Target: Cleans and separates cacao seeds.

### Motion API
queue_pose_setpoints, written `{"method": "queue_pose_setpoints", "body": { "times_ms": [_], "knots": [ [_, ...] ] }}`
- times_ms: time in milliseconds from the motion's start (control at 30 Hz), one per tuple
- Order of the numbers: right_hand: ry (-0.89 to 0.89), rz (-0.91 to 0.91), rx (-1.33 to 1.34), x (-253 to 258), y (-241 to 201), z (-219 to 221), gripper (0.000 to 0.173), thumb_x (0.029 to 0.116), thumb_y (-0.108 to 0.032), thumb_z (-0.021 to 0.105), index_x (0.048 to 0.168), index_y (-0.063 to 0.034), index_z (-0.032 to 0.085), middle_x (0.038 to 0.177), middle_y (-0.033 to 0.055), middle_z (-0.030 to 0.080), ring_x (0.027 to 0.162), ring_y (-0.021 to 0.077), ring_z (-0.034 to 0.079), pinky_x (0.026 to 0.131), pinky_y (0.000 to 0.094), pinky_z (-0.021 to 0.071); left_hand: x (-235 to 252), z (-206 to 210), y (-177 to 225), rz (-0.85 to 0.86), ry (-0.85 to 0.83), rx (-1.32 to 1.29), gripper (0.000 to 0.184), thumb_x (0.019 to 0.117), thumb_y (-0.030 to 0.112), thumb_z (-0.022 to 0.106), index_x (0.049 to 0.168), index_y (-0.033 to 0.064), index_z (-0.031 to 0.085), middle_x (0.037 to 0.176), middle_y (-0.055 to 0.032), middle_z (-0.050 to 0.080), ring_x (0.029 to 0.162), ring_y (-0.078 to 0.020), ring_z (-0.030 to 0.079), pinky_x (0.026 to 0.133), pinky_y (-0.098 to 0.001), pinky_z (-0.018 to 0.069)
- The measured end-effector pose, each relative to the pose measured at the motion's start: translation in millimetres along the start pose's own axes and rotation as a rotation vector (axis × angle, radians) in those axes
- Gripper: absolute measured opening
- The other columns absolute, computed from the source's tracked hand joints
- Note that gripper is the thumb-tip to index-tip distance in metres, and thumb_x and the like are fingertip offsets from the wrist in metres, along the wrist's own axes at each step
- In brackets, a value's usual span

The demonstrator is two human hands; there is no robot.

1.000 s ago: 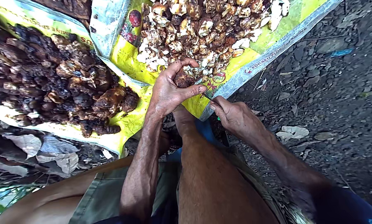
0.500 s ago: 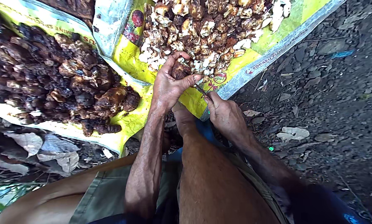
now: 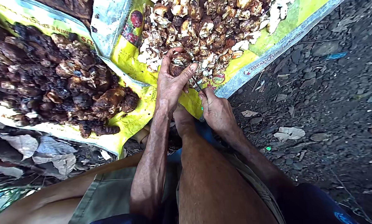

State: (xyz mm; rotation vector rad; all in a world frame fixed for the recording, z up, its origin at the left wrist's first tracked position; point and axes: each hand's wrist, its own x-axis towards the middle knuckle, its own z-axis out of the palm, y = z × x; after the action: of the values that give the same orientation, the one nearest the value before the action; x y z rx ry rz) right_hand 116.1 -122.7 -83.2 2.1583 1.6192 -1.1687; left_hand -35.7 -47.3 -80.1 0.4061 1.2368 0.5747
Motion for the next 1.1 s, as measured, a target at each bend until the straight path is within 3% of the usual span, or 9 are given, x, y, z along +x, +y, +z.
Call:
{"method": "queue_pose_setpoints", "body": {
  "times_ms": [100,200,333,500,567,733,800,933,1100],
  "knots": [
    [-0.019,0.006,0.084,3,-2,-4,0.027,0.1115,-0.032,0.042,0.111,-0.0108,0.059,0.061,0.0059,0.051,0.052,0.0251,0.057,0.047,0.0432,0.0451,5,-2,-8,0.035,-0.023,-0.063,0.05,0.1043,0.013,0.057,0.151,0.0193,0.041,0.1,-0.0092,0.063,0.059,-0.0136,0.057,0.048,-0.0224,0.0509],
    [-0.038,0.017,0.174,7,-3,-7,0.027,0.1115,-0.035,0.043,0.111,-0.0126,0.058,0.061,0.0045,0.049,0.051,0.0224,0.053,0.046,0.0418,0.0423,40,-10,-31,0.151,-0.064,-0.183,0.051,0.1056,0.02,0.048,0.153,0.0074,0.032,0.107,-0.0148,0.065,0.072,-0.0187,0.065,0.057,-0.0289,0.0563],
    [-0.037,-0.001,0.21,12,3,-10,0.026,0.1107,-0.035,0.044,0.107,-0.0138,0.06,0.062,0.002,0.048,0.053,0.0194,0.051,0.049,0.0401,0.0415,47,-20,-33,0.124,-0.077,-0.176,0.051,0.1016,0.022,0.035,0.151,0.0105,0.038,0.118,-0.014,0.065,0.094,-0.0233,0.068,0.072,-0.0361,0.0593],
    [-0.04,-0.006,0.209,13,1,-17,0.027,0.1105,-0.037,0.044,0.109,-0.0159,0.061,0.061,0.001,0.047,0.052,0.0181,0.05,0.048,0.0387,0.0406,24,-18,-18,0.08,-0.081,0.063,0.045,0.1059,0.016,0.036,0.151,0.0188,0.035,0.113,-0.0047,0.067,0.082,-0.0097,0.064,0.068,-0.023,0.053],
    [-0.029,-0.019,0.215,14,1,-17,0.027,0.1103,-0.037,0.044,0.109,-0.0163,0.062,0.061,0.0007,0.048,0.052,0.0176,0.05,0.048,0.0385,0.0409,20,-22,1,0.136,-0.113,0.135,0.044,0.1071,0.014,0.041,0.151,0.0104,0.038,0.12,-0.0073,0.065,0.092,-0.0126,0.067,0.077,-0.0274,0.057],
    [0.024,-0.014,0.274,15,7,-20,0.026,0.1103,-0.034,0.046,0.109,-0.0137,0.062,0.066,0.0014,0.052,0.055,0.0161,0.053,0.05,0.0376,0.0425,-7,0,51,0.148,-0.03,0.416,0.037,0.1075,0.009,0.048,0.144,0.0051,0.046,0.132,-0.0088,0.062,0.112,-0.0119,0.064,0.093,-0.0243,0.053],
    [0.05,-0.015,0.281,14,8,-22,0.025,0.11,-0.034,0.047,0.109,-0.0144,0.062,0.066,0.0001,0.05,0.054,0.014,0.051,0.05,0.035,0.0409,-2,0,48,0.177,-0.044,0.407,0.036,0.1085,0.009,0.046,0.144,0.0037,0.045,0.13,-0.0101,0.063,0.11,-0.0131,0.067,0.093,-0.0252,0.0551],
    [0.079,-0.029,0.316,12,7,-24,0.023,0.1094,-0.032,0.048,0.11,-0.0146,0.064,0.065,-0.001,0.05,0.052,0.0116,0.048,0.049,0.0321,0.0405,52,-15,2,0.376,-0.111,0.106,0.03,0.1063,0.005,0.046,0.135,-0.0046,0.045,0.121,-0.0187,0.062,0.096,-0.0289,0.073,0.082,-0.0429,0.0663],
    [0.067,-0.049,0.342,11,4,-21,0.023,0.1096,-0.033,0.048,0.108,-0.0154,0.063,0.066,-0.002,0.051,0.053,0.0102,0.05,0.049,0.0306,0.0418,55,-11,-2,0.308,-0.16,-0.144,0.027,0.1069,0.006,0.041,0.133,-0.0011,0.041,0.124,-0.0218,0.055,0.109,-0.0392,0.068,0.086,-0.0552,0.0634]
  ]
}}
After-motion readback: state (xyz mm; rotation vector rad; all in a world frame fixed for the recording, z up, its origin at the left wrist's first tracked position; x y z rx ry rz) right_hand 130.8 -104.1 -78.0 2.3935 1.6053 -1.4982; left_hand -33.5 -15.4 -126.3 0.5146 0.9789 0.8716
